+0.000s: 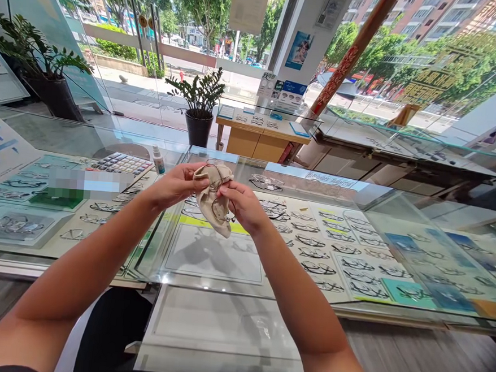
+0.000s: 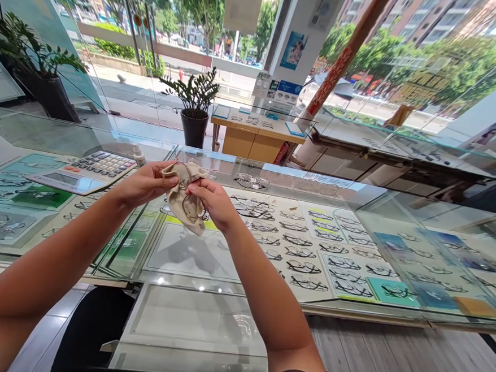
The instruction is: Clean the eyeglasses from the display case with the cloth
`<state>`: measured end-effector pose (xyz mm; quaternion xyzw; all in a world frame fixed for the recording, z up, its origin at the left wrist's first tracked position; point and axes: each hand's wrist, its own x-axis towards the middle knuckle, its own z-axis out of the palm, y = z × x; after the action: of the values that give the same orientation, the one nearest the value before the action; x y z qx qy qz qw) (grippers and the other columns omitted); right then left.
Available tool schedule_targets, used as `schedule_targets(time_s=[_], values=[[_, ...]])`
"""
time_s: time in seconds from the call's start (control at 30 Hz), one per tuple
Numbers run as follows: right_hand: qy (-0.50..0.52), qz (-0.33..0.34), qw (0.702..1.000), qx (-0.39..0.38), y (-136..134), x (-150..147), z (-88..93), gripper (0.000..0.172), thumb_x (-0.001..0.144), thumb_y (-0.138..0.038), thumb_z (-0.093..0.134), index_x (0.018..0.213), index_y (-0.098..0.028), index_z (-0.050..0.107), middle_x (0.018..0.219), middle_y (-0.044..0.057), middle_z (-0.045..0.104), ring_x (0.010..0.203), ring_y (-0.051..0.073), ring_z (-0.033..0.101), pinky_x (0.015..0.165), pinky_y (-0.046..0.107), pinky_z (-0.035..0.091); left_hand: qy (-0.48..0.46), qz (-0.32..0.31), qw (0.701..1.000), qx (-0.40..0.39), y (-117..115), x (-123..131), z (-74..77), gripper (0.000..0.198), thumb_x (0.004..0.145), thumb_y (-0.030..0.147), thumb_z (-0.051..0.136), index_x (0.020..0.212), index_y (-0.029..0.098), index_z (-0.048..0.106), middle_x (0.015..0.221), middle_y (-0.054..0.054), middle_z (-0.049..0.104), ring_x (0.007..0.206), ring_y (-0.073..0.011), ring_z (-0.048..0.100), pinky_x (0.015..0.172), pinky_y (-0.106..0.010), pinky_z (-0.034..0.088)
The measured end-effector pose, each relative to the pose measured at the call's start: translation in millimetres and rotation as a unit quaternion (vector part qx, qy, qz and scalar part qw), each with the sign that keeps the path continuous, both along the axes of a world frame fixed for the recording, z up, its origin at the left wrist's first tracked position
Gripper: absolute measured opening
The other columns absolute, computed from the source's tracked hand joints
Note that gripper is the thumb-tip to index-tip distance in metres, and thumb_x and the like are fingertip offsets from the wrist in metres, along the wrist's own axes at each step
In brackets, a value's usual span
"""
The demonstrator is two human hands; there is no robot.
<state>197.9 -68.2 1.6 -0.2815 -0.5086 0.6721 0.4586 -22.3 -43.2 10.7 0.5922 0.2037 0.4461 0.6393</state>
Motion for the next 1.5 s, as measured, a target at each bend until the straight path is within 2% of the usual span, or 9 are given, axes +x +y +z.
schedule_targets(time_s=[0.17, 0.37, 0.53, 0.73, 0.87, 1.0, 1.2, 1.37, 1.5], values=[[0.002, 0.014, 1.000, -0.006, -0.2, -0.2, -1.0, 0.044, 0.067, -0.053, 0.103, 0.080, -0.019, 0.079, 0.085, 0.002, 0.073, 0.083, 0.016, 0.063, 0.081, 0.031, 0.050, 0.002, 0.049, 0.999, 0.013, -0.1, 6.9, -5.2, 0.033, 0.076, 0.029, 0.105, 0.100, 0.016, 0.087, 0.093, -0.007, 0.083, 0.079, -0.0162, 0.075, 0.077, -0.026, 0.060], [-0.019, 0.028, 0.999, -0.002, 0.7, 1.1, -4.9, 0.046, 0.068, -0.054, 0.103, 0.086, -0.020, 0.078, 0.087, 0.001, 0.074, 0.085, 0.017, 0.064, 0.083, 0.032, 0.051, 0.002, 0.115, 0.993, 0.022, -4.8, 15.8, -6.5, 0.036, 0.069, 0.035, 0.108, 0.092, 0.017, 0.087, 0.085, -0.007, 0.083, 0.071, -0.0182, 0.073, 0.071, -0.029, 0.058], [-0.042, 0.035, 0.998, 0.006, 1.1, 1.0, -10.3, 0.047, 0.071, -0.055, 0.101, 0.094, -0.021, 0.077, 0.091, 0.001, 0.076, 0.088, 0.019, 0.066, 0.085, 0.033, 0.051, -0.004, 0.139, 0.990, 0.006, -9.1, 22.5, -5.6, 0.041, 0.063, 0.038, 0.110, 0.088, 0.016, 0.086, 0.083, -0.006, 0.082, 0.068, -0.0168, 0.069, 0.067, -0.028, 0.054], [-0.062, 0.030, 0.997, 0.028, 1.3, -0.8, -12.1, 0.052, 0.072, -0.063, 0.099, 0.090, -0.021, 0.075, 0.086, -0.001, 0.072, 0.082, 0.016, 0.061, 0.080, 0.031, 0.047, -0.034, 0.175, 0.984, -0.016, -10.8, 28.1, -7.0, 0.046, 0.066, 0.049, 0.109, 0.084, 0.015, 0.084, 0.081, -0.005, 0.079, 0.068, -0.0145, 0.066, 0.069, -0.027, 0.051], [-0.083, 0.028, 0.994, 0.070, 1.0, -1.3, -8.3, 0.051, 0.077, -0.066, 0.095, 0.085, -0.021, 0.070, 0.082, -0.002, 0.067, 0.078, 0.016, 0.057, 0.079, 0.032, 0.048, -0.067, 0.156, 0.985, -0.041, -12.1, 31.3, -4.1, 0.049, 0.069, 0.055, 0.107, 0.082, 0.015, 0.083, 0.075, -0.004, 0.075, 0.066, -0.0130, 0.062, 0.066, -0.026, 0.048], [-0.101, 0.031, 0.989, 0.101, 0.1, 0.1, -3.0, 0.050, 0.081, -0.066, 0.091, 0.083, -0.023, 0.067, 0.082, -0.001, 0.064, 0.077, 0.016, 0.056, 0.076, 0.032, 0.049, -0.086, 0.144, 0.984, -0.054, -10.8, 32.4, -2.1, 0.048, 0.070, 0.055, 0.107, 0.081, 0.015, 0.082, 0.077, -0.005, 0.075, 0.069, -0.0150, 0.064, 0.068, -0.028, 0.050], [-0.106, 0.014, 0.990, 0.095, -0.5, -2.9, -3.7, 0.058, 0.076, -0.075, 0.092, 0.081, -0.024, 0.066, 0.078, -0.002, 0.062, 0.073, 0.015, 0.051, 0.069, 0.029, 0.043, -0.104, 0.120, 0.980, -0.123, -4.1, 28.3, -6.0, 0.048, 0.066, 0.049, 0.111, 0.081, 0.015, 0.080, 0.074, -0.004, 0.074, 0.063, -0.0125, 0.060, 0.059, -0.026, 0.046], [-0.086, -0.002, 0.990, 0.109, -1.9, -11.0, -9.3, 0.062, 0.076, -0.082, 0.089, 0.080, -0.025, 0.063, 0.077, -0.003, 0.057, 0.074, 0.016, 0.048, 0.069, 0.030, 0.043, -0.130, 0.122, 0.967, -0.183, -2.0, 28.2, -12.5, 0.042, 0.070, 0.041, 0.109, 0.087, 0.015, 0.080, 0.076, -0.003, 0.075, 0.064, -0.0134, 0.064, 0.062, -0.027, 0.052], [-0.093, -0.007, 0.988, 0.126, -1.7, -12.5, -12.1, 0.061, 0.079, -0.081, 0.086, 0.084, -0.024, 0.063, 0.080, -0.003, 0.058, 0.076, 0.016, 0.049, 0.072, 0.031, 0.044, -0.146, 0.101, 0.964, -0.197, -5.7, 33.5, -15.8, 0.041, 0.075, 0.044, 0.106, 0.092, 0.017, 0.080, 0.086, -0.003, 0.080, 0.074, -0.0159, 0.072, 0.072, -0.027, 0.060]])
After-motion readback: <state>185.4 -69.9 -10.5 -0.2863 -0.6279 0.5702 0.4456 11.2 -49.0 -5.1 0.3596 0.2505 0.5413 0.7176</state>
